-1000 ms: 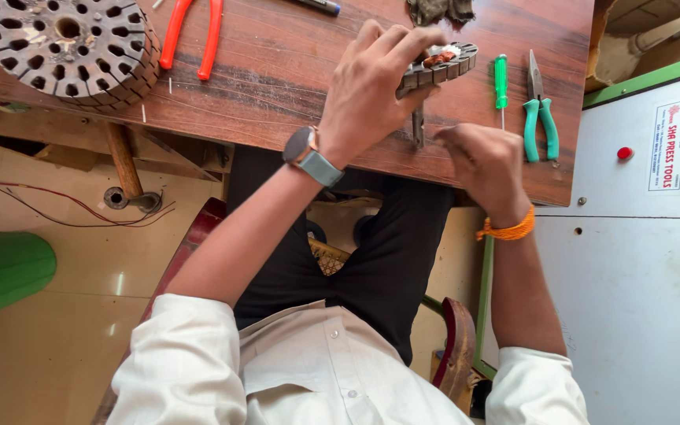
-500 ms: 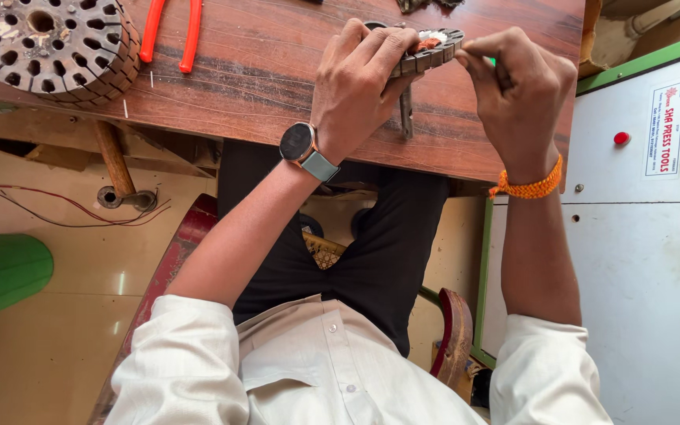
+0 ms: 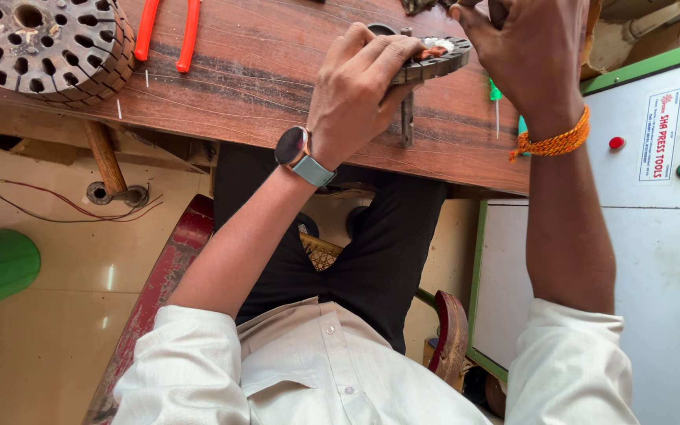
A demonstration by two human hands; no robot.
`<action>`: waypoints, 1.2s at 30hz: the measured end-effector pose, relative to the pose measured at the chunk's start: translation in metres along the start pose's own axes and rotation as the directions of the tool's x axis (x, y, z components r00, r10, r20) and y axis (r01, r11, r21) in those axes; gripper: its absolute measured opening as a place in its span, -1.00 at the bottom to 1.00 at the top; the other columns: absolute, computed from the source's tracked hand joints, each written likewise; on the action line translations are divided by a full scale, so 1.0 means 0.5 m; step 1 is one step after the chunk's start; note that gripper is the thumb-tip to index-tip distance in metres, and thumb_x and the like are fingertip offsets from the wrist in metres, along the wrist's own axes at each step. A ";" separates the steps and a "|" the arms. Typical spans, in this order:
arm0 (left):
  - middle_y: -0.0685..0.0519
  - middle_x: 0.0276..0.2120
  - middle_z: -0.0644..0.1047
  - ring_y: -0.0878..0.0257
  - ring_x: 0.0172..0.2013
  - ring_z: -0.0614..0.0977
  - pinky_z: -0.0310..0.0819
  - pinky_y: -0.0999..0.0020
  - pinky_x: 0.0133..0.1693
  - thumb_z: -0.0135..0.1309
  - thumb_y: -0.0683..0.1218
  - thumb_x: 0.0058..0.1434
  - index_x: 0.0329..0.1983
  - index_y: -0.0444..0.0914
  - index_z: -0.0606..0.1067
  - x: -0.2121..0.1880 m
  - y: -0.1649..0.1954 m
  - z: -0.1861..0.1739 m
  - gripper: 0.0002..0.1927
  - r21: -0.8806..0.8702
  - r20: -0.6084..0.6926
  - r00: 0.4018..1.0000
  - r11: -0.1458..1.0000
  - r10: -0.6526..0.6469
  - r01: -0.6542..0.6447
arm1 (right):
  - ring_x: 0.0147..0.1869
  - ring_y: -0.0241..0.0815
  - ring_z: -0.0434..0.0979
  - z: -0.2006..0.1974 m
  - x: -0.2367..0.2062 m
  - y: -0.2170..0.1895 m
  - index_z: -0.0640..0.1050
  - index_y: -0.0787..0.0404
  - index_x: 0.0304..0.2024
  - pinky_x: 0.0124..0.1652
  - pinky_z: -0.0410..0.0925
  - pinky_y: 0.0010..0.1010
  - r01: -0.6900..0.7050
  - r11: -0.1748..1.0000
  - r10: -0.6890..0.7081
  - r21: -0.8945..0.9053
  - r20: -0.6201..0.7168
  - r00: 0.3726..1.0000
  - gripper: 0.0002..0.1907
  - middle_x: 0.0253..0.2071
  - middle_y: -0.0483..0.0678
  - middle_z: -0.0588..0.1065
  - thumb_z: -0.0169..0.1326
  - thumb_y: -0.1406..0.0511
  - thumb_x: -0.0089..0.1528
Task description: The person manipulates a small circular metal component with slots, using fingers to adjust internal parts and occasionally using a green-handled screwdriver. The person rotates the component and continues to adjust internal elements throughout the clip.
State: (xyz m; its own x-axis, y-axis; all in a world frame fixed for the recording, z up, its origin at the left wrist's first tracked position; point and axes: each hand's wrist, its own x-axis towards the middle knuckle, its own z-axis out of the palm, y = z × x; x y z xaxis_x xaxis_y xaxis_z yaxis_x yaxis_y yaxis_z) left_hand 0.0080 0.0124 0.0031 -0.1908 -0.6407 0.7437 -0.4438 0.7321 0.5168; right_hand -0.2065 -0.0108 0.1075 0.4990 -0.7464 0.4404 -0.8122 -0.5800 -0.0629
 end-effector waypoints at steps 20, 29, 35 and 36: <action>-0.12 -0.28 0.65 -0.01 -0.22 0.71 0.58 0.12 -0.23 0.35 0.27 0.08 -0.07 -0.32 0.51 0.096 -0.121 0.094 -0.37 -0.147 0.338 0.841 0.859 -0.423 0.491 | -0.52 -0.34 0.22 0.008 0.061 -0.036 0.64 0.34 -0.25 -0.50 0.09 -0.42 -0.284 0.921 0.232 0.266 0.209 0.950 -0.89 -0.58 0.00 0.31 0.33 0.43 0.22; 0.13 -0.34 0.66 0.45 -0.30 0.65 0.55 0.51 -0.25 0.22 -0.26 0.26 -0.21 -0.28 0.65 0.074 -0.129 0.054 -0.93 -0.632 0.338 0.926 0.688 -0.169 0.357 | -0.40 -0.54 0.31 -0.038 0.041 -0.099 0.64 0.39 -0.14 -0.42 0.15 -0.64 -0.274 0.857 0.210 0.437 0.190 0.959 -0.92 -0.47 -0.21 0.40 0.25 0.52 0.30; 0.14 -0.43 0.66 0.39 -0.38 0.66 0.57 0.46 -0.30 0.03 -0.33 0.29 -0.36 -0.26 0.63 0.052 -0.176 0.056 -0.79 -0.593 0.331 0.854 0.615 -0.401 0.519 | -0.41 -0.58 0.27 -0.098 0.033 -0.147 0.60 0.39 -0.20 -0.42 0.09 -0.64 -0.418 0.709 0.362 0.568 0.215 0.907 -0.87 -0.48 -0.28 0.39 0.29 0.41 0.36; 0.13 -0.37 0.68 0.38 -0.34 0.68 0.61 0.45 -0.23 0.03 -0.32 0.35 -0.30 -0.24 0.63 0.050 -0.180 0.054 -0.79 -0.644 0.272 0.902 0.633 -0.336 0.430 | -0.44 -0.58 0.25 -0.100 0.032 -0.155 0.60 0.39 -0.22 -0.44 0.07 -0.64 -0.436 0.715 0.383 0.546 0.216 0.898 -0.87 -0.50 -0.28 0.38 0.28 0.41 0.34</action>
State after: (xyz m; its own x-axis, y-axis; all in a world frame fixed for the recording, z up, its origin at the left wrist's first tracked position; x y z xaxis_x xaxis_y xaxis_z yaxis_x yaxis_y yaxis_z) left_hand 0.0194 -0.0757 -0.0364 -0.2605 -0.8869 0.3815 0.2006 0.3368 0.9199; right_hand -0.1506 0.0387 0.1642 0.2023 -0.9630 0.1780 -0.6336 -0.2673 -0.7260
